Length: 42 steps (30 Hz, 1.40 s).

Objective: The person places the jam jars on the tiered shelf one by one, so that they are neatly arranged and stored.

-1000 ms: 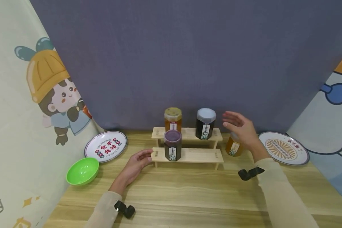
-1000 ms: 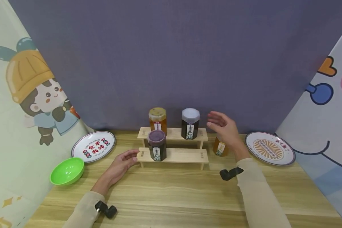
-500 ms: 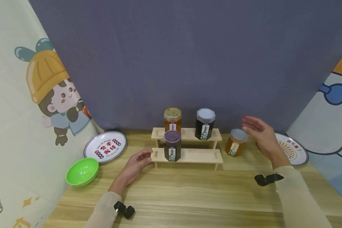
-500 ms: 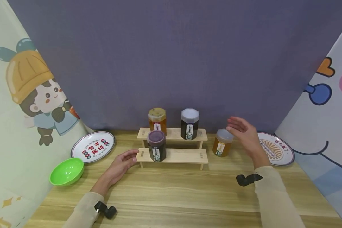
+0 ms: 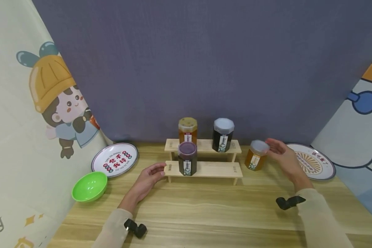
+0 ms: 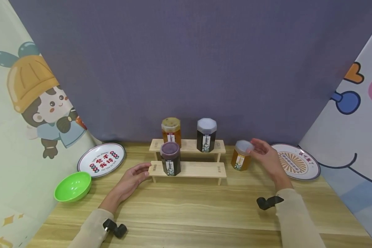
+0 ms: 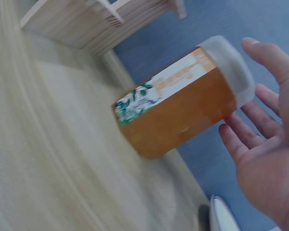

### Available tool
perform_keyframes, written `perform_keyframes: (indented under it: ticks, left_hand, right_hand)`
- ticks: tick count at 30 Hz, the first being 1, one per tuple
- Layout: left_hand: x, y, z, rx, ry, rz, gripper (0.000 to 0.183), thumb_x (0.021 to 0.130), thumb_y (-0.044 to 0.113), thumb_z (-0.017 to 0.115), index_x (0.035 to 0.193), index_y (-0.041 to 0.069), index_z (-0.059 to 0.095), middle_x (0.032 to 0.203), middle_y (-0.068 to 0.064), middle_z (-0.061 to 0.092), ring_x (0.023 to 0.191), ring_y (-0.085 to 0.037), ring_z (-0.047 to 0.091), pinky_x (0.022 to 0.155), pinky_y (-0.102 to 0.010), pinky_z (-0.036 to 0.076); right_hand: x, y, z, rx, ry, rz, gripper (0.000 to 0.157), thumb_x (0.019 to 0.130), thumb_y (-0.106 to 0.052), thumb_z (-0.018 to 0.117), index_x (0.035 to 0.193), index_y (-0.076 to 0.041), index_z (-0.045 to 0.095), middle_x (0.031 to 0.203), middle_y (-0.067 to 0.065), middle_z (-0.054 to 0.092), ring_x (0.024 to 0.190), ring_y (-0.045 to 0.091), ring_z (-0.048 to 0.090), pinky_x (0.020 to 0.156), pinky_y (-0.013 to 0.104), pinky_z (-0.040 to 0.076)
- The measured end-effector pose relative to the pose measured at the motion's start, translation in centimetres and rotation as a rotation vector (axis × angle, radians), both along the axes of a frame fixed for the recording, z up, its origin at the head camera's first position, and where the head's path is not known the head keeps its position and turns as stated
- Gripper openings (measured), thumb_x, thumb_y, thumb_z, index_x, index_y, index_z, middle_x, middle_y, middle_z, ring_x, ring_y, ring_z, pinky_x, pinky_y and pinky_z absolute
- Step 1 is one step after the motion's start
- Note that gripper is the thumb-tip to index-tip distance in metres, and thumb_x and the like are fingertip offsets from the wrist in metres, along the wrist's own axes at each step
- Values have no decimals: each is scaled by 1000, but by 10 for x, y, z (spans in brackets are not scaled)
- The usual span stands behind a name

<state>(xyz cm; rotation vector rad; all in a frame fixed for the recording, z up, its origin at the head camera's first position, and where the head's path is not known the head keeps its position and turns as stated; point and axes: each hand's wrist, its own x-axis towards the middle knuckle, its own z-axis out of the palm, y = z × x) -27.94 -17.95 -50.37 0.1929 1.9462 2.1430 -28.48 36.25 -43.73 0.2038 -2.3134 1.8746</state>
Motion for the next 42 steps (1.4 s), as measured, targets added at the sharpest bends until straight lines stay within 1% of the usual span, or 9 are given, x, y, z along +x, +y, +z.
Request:
perform_keyframes:
  ticks: [2,6,10,13,17,19,30,35,42]
  left_hand:
    - [0,0,-1,-5,2,1,49,100,4,64,146,-4,50,128,-6,59,116,-12,60,103,-26,57]
    - [0,-1,-2,-15,8,-8,50,99,6,65,146,-4,50,130,-7,58,117,-12,59,103,-26,56]
    - [0,-1,-2,-11,-1,-5,50,99,6,65,146,-3,50,131,-8,58,118,-13,59,104,-27,56]
    - [-1,-1,-1,-17,-4,0,50,100,6,65,146,-2,51,132,-9,58,118,-14,58,105,-27,56]
    - [-1,-1,-1,-23,3,-4,51,99,7,66,147,-3,50,133,-9,57,119,-14,57,105,-27,56]
    - [-1,0,-1,-19,3,-6,51,99,7,66,147,-3,50,132,-9,58,119,-14,58,104,-26,56]
    - [-2,0,-2,-3,-20,30,46,99,4,65,143,-1,54,130,-8,60,117,-14,59,102,-26,57]
    - [-1,1,-1,-9,-14,24,46,99,5,65,144,0,55,131,-8,59,118,-14,59,103,-26,57]
    - [-1,-1,-1,-16,5,2,49,100,7,65,146,-2,52,130,-7,58,118,-14,58,102,-26,56]
  right_hand:
    - [0,-1,-4,55,-43,-21,70,99,-22,71,159,-8,38,137,-18,56,115,-12,53,90,3,49]
    - [-2,-3,-9,153,-117,-39,78,99,-33,70,164,-16,30,158,3,45,127,-5,47,91,3,46]
    - [-5,-4,-15,150,-115,-22,80,99,-30,70,164,-15,26,148,-5,51,127,-3,46,92,4,47]
    - [-8,-4,-19,142,-108,-9,80,99,-29,71,164,-14,26,140,-12,50,132,8,48,92,4,47]
    - [-9,-7,-21,158,-119,7,85,99,-31,71,165,-14,21,159,17,38,149,40,34,92,3,46]
    - [-9,-8,-22,158,-121,11,86,99,-31,71,166,-12,19,164,25,29,151,46,29,93,3,46]
    - [-10,-11,-25,164,-114,-12,85,99,-32,71,165,-13,22,164,25,30,153,46,28,93,2,45]
    - [-10,-10,-28,140,-122,-46,83,98,-31,72,165,-15,25,160,15,36,152,39,32,93,2,46]
    - [-8,-10,-27,111,-148,-81,87,97,-33,73,166,-17,21,167,18,27,155,38,29,92,1,46]
